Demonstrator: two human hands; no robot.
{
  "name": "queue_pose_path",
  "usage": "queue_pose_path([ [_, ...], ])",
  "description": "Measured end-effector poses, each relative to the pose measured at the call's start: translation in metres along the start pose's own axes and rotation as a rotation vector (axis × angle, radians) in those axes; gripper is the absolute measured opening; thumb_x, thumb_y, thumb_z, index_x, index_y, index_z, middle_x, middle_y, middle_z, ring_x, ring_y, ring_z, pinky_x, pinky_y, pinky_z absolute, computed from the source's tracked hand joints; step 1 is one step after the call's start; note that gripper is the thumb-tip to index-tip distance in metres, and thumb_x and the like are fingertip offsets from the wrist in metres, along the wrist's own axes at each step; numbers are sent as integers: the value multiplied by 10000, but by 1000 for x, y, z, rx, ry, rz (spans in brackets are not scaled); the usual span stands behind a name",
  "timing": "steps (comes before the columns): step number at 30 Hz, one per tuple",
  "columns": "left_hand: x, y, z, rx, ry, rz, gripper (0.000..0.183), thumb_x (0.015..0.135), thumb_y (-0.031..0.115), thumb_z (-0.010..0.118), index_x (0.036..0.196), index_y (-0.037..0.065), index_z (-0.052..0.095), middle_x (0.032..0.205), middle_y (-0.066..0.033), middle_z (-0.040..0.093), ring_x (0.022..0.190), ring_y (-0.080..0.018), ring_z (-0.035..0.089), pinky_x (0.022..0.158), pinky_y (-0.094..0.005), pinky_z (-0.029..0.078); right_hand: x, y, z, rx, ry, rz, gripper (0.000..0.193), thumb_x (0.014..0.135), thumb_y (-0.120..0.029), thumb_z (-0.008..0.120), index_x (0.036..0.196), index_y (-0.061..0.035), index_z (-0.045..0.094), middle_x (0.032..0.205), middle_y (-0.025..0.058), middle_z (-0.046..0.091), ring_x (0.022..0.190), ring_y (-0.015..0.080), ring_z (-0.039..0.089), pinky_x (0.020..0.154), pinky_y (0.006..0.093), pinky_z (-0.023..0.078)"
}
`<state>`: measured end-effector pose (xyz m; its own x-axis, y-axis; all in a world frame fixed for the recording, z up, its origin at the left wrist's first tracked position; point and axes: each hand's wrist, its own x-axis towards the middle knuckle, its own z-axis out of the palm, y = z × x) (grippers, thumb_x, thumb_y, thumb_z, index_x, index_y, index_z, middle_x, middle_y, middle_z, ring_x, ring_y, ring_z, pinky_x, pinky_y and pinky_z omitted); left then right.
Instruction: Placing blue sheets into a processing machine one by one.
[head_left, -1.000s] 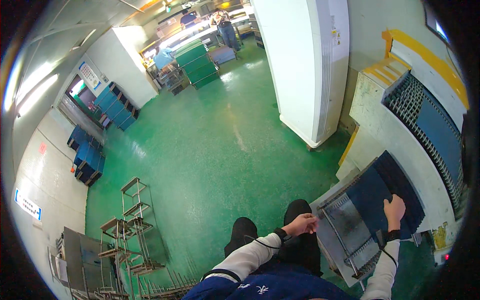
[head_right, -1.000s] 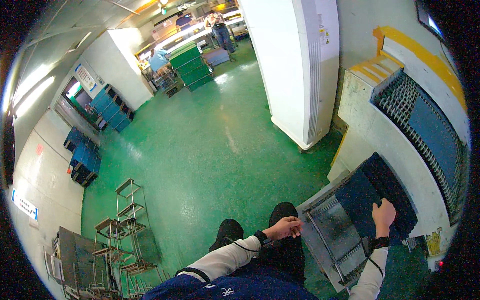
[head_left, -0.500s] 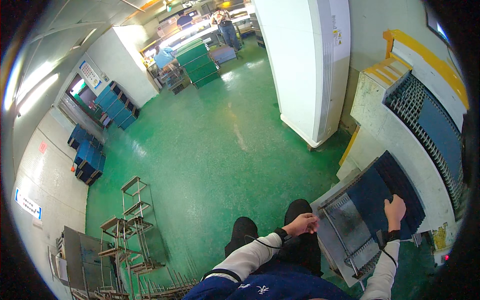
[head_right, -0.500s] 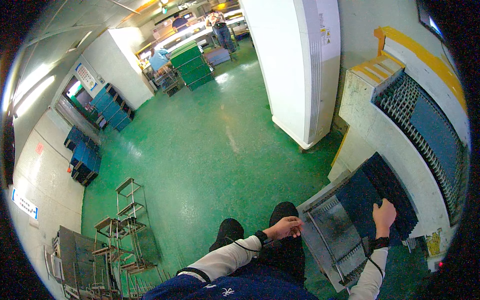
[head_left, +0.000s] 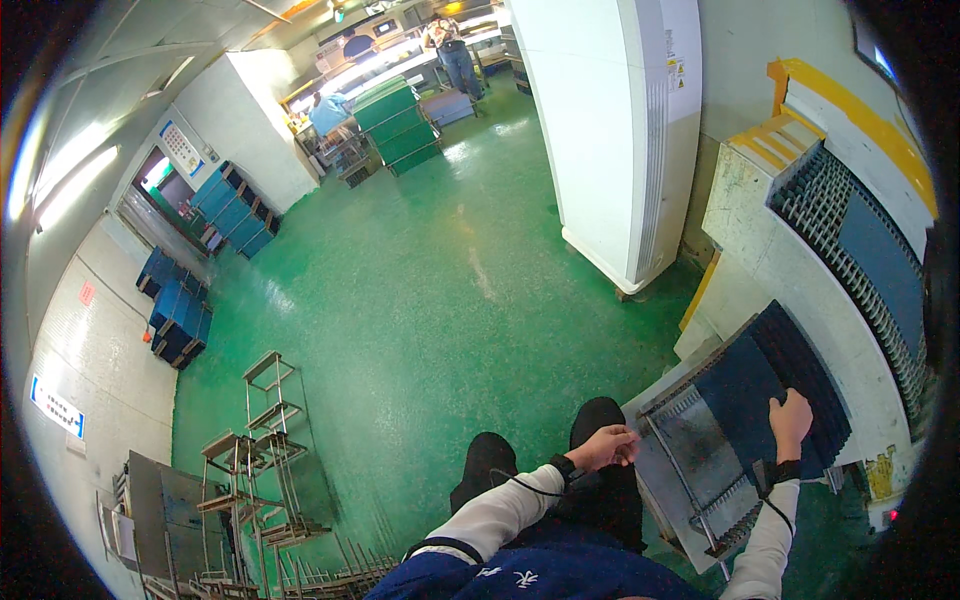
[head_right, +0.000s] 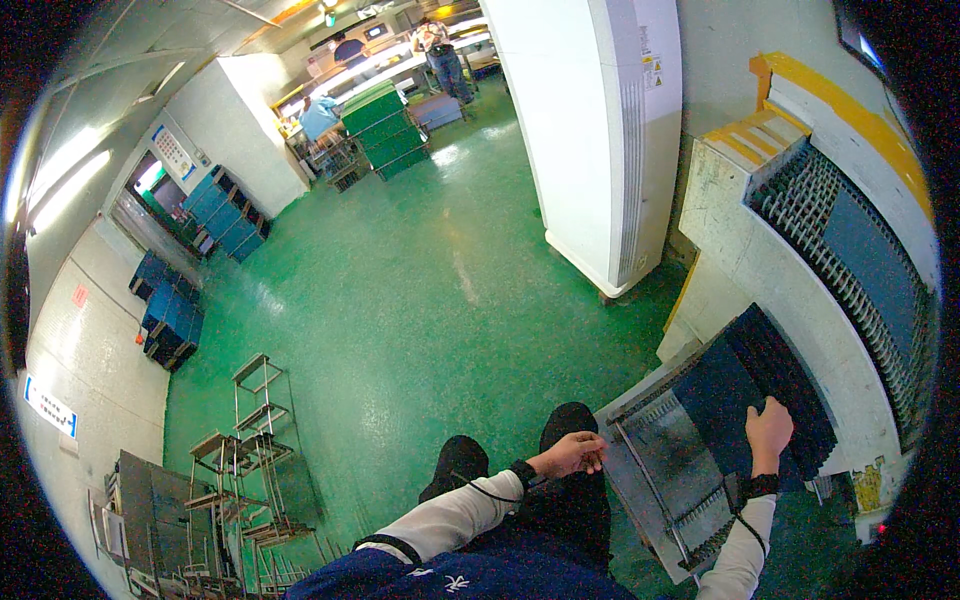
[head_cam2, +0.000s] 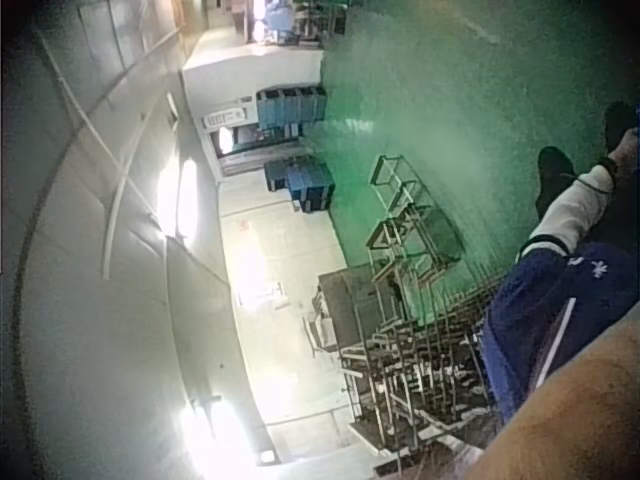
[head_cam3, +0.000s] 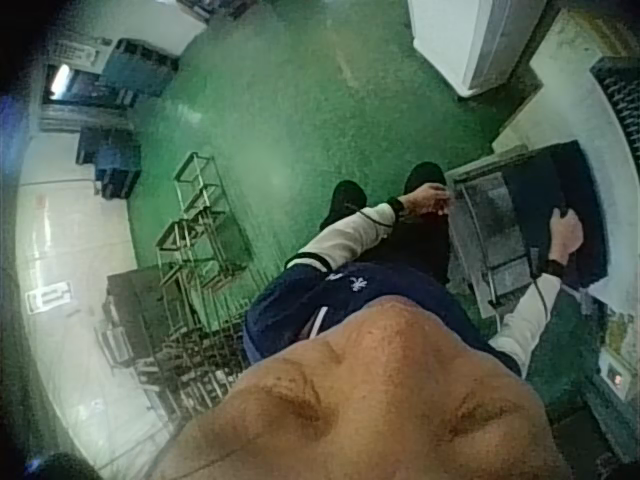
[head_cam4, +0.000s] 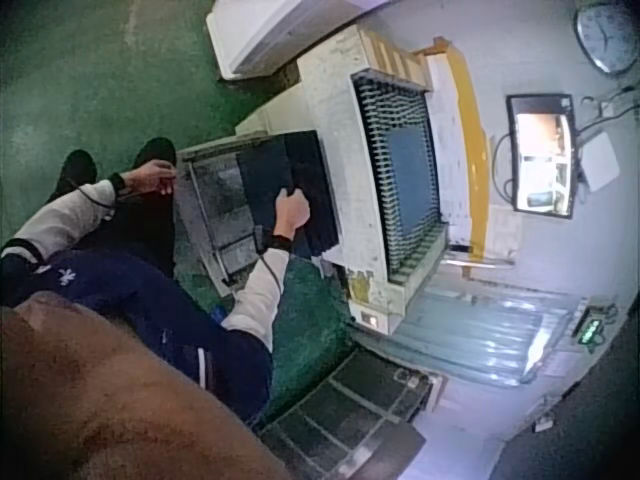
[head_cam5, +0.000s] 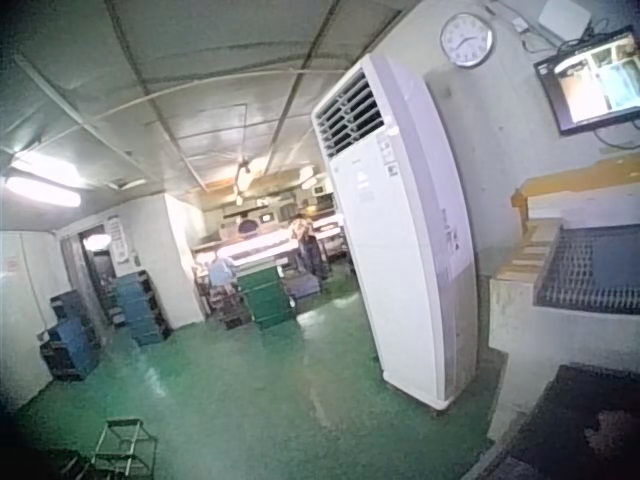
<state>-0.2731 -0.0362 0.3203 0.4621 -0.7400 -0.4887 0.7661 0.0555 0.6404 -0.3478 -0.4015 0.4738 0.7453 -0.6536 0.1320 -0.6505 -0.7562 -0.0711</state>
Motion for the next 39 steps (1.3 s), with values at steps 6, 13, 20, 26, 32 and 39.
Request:
queue_pose_path([
  [6,0,0,0,11,9,9,175,971,214,531,1019,48,556,833,-62,632,681,-160,640,587,-286,529,3,6,9,3,7,-7,456,745,-291,731,1097,-17,640,1005,194,660,937,343,636,807,434,507],
  [13,-1,-1,1,3,17,9,174,969,214,533,1004,46,561,829,-60,636,660,-157,635,585,-284,528,1,6,11,-3,39,-23,457,745,-291,732,1098,-17,638,1003,192,659,937,345,634,807,435,505],
  [20,-1,1,1,2,-9,13,179,969,216,530,1010,43,554,826,-62,632,666,-161,632,591,-293,527,0,4,6,3,45,-27,454,740,-282,734,1092,-11,643,993,199,662,926,348,640,800,433,509],
  [26,-2,1,0,-28,-13,12,173,974,207,519,1003,40,554,838,-68,626,677,-165,635,598,-297,531,-1,-1,1,7,37,-23,437,739,-273,725,1077,-6,651,990,208,666,926,351,646,799,431,514],
  [32,-1,1,0,-28,-14,16,174,974,211,522,1002,42,553,837,-70,626,685,-169,638,599,-297,532,-2,-3,-3,10,31,-17,424,741,-266,717,1068,-2,655,975,208,669,913,355,648,794,433,516],
  [39,-1,0,0,-24,-6,14,168,972,209,526,996,46,558,837,-69,627,682,-172,636,598,-294,530,-1,1,2,12,46,-28,409,743,-265,715,1046,3,657,965,206,670,907,355,648,785,436,517],
])
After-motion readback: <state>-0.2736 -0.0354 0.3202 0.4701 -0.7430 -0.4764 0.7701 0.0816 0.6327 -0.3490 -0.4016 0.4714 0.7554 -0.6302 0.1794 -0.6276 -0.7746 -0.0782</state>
